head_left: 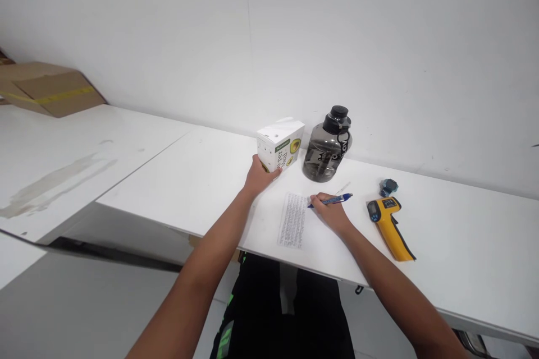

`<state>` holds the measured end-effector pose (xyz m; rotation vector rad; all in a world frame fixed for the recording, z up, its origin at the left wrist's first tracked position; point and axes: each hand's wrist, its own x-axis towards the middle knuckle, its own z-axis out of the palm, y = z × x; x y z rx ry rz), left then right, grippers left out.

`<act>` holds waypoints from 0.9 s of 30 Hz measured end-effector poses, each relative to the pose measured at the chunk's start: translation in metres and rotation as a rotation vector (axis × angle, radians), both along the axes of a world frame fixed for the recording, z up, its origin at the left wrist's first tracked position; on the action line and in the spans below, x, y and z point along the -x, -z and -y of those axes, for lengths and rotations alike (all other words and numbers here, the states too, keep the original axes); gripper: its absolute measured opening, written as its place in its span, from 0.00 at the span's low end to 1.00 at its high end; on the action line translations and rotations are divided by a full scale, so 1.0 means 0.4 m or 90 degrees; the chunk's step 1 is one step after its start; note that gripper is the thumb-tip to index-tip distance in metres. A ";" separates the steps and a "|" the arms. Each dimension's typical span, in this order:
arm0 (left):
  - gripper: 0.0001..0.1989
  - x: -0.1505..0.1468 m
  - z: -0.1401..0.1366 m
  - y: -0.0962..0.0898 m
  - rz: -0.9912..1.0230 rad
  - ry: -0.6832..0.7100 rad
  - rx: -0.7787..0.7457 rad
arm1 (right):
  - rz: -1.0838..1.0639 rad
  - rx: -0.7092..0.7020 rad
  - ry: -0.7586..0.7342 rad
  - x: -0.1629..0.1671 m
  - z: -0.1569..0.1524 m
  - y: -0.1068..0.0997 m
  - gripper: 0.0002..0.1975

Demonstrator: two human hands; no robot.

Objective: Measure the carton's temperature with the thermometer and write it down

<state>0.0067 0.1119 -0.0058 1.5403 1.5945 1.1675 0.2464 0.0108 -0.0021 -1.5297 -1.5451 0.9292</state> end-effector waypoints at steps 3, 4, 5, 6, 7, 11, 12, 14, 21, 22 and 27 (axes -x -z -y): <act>0.35 0.001 0.000 0.001 0.005 0.002 -0.002 | 0.005 -0.001 -0.010 -0.002 -0.001 0.001 0.17; 0.35 0.001 0.001 0.002 0.003 0.002 -0.002 | 0.005 0.000 -0.013 -0.002 -0.001 0.001 0.17; 0.35 0.001 0.001 0.001 0.000 0.001 -0.002 | 0.006 0.001 -0.014 -0.003 -0.001 0.001 0.17; 0.35 0.001 0.001 0.001 -0.005 0.000 -0.002 | 0.005 0.001 -0.011 -0.003 -0.001 0.001 0.17; 0.35 0.000 0.002 0.000 -0.009 -0.002 -0.001 | 0.005 0.000 -0.008 -0.003 -0.001 0.001 0.18; 0.35 -0.002 0.004 -0.006 -0.014 -0.001 0.009 | 0.006 0.002 0.000 -0.001 -0.001 0.001 0.18; 0.34 -0.002 0.005 -0.007 -0.016 -0.001 0.011 | 0.005 0.002 -0.001 -0.001 -0.002 0.001 0.18; 0.34 -0.003 0.006 -0.010 -0.022 -0.002 0.011 | 0.000 -0.001 0.001 -0.001 -0.002 0.002 0.18; 0.34 -0.003 0.006 -0.014 -0.023 -0.010 0.017 | 0.011 -0.011 -0.018 -0.002 -0.001 -0.004 0.18; 0.34 -0.003 0.006 -0.014 -0.023 -0.009 0.017 | 0.013 -0.013 -0.019 -0.002 -0.001 -0.005 0.18; 0.34 -0.003 0.006 -0.011 -0.022 -0.012 0.020 | 0.018 -0.020 -0.010 -0.004 0.003 -0.008 0.18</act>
